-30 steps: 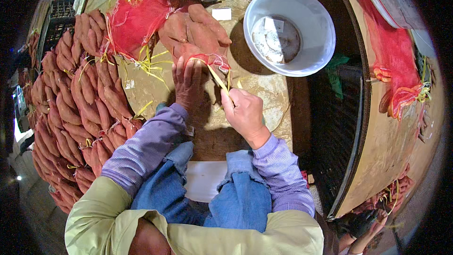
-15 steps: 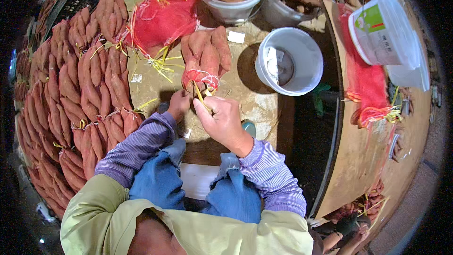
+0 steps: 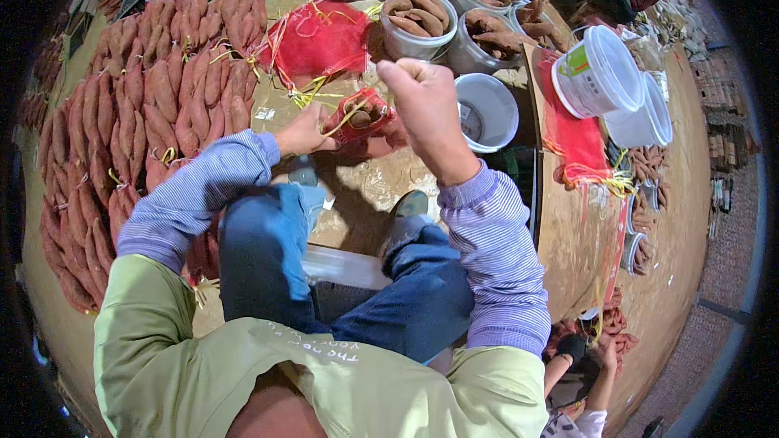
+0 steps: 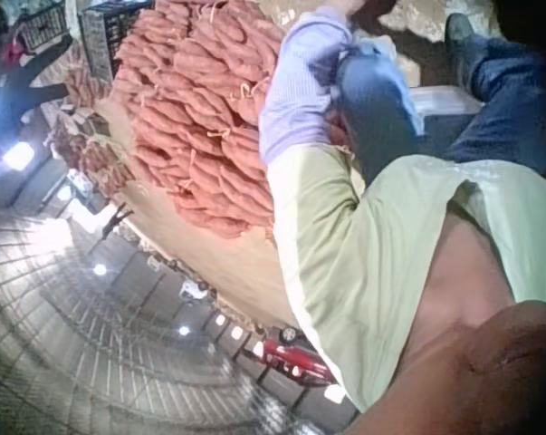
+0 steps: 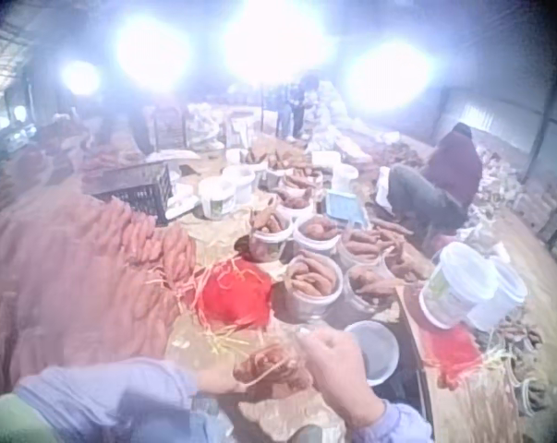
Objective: The person places sweet potatoes into a red mesh bag, then ties the bag closed with a yellow string. The person repeats this process with additional sweet potatoes and bags.
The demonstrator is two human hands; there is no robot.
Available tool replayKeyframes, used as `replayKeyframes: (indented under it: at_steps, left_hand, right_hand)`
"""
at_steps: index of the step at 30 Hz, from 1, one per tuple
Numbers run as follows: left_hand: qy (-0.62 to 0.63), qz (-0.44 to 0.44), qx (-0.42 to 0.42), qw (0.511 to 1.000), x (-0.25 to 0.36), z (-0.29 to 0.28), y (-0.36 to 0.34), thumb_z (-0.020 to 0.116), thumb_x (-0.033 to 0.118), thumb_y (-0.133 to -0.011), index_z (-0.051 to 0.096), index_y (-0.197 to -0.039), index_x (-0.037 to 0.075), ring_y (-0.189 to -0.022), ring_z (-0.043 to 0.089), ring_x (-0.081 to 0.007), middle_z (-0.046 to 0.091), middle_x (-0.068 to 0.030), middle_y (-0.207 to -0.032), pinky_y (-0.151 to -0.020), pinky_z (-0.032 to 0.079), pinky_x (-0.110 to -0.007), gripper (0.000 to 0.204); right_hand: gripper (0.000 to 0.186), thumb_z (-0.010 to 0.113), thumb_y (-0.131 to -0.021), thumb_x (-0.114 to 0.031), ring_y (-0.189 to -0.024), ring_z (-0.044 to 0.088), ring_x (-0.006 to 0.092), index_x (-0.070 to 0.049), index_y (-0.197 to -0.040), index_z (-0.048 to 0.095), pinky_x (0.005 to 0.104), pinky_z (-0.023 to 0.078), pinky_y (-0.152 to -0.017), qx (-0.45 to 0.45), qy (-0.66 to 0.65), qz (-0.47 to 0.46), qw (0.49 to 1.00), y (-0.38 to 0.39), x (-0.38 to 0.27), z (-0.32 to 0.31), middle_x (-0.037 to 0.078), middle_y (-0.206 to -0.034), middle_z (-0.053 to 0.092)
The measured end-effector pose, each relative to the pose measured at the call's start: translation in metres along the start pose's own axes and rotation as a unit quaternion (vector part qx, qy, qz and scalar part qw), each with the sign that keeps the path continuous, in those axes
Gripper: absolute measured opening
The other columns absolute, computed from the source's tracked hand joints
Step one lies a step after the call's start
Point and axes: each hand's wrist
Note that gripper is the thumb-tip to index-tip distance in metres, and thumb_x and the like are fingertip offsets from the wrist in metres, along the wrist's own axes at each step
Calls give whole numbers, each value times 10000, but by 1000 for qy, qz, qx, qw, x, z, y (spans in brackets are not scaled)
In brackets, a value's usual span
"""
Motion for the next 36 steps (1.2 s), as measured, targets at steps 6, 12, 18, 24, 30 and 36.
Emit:
replayKeyframes:
  at_steps: [6,12,18,24,30,36]
  left_hand:
    - [48,302,-159,939,22,5,46,806,189,-648,316,-1412,32,-1261,443,-257,444,-170,-1372,-1077,351,-368,921]
    - [165,125,-129,970,49,62,103,777,116,-726,459,-1317,32,-1153,537,-172,568,-77,-1256,-1007,425,-321,676]
    - [412,17,-163,896,27,83,176,723,173,-804,495,-1296,61,-1114,553,-161,580,-65,-1201,-973,438,-294,554]
    - [519,-137,-283,795,10,58,216,732,118,-779,445,-1329,59,-1075,574,-162,590,-70,-1159,-937,458,-279,623]
    - [58,235,-38,969,67,93,232,756,210,-732,399,-1371,31,-1317,367,-403,395,-219,-1375,-1099,278,-456,753]
    - [-30,336,-137,931,60,121,252,636,180,-824,633,-882,49,-931,591,-327,613,-117,-854,-959,402,-489,144]
  right_hand:
    - [284,627,-882,-147,-481,271,26,-125,-642,478,212,200,-447,1,-116,30,993,54,-38,14,-84,-584,351]
    - [302,653,-874,-219,-486,383,28,-85,-620,559,218,265,-431,-11,70,19,997,90,5,8,-76,-555,420]
    - [265,642,-810,-162,-449,475,251,1,-620,556,377,359,-457,-110,167,-311,929,180,47,101,171,-539,470]
    - [266,654,-786,-124,-485,499,363,4,-586,534,437,380,-473,-104,53,-133,984,250,40,91,188,-546,506]
    - [309,652,-802,-60,-463,445,343,29,-570,468,405,323,-445,-118,67,-80,987,280,47,56,178,-533,444]
    - [283,672,-784,-84,-479,487,309,-24,-581,485,393,384,-478,-159,62,-59,984,289,59,30,120,-551,483]
Point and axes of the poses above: each hand's wrist, its own y-axis away from the middle knuckle, its own z-axis out of the palm, x = y × z
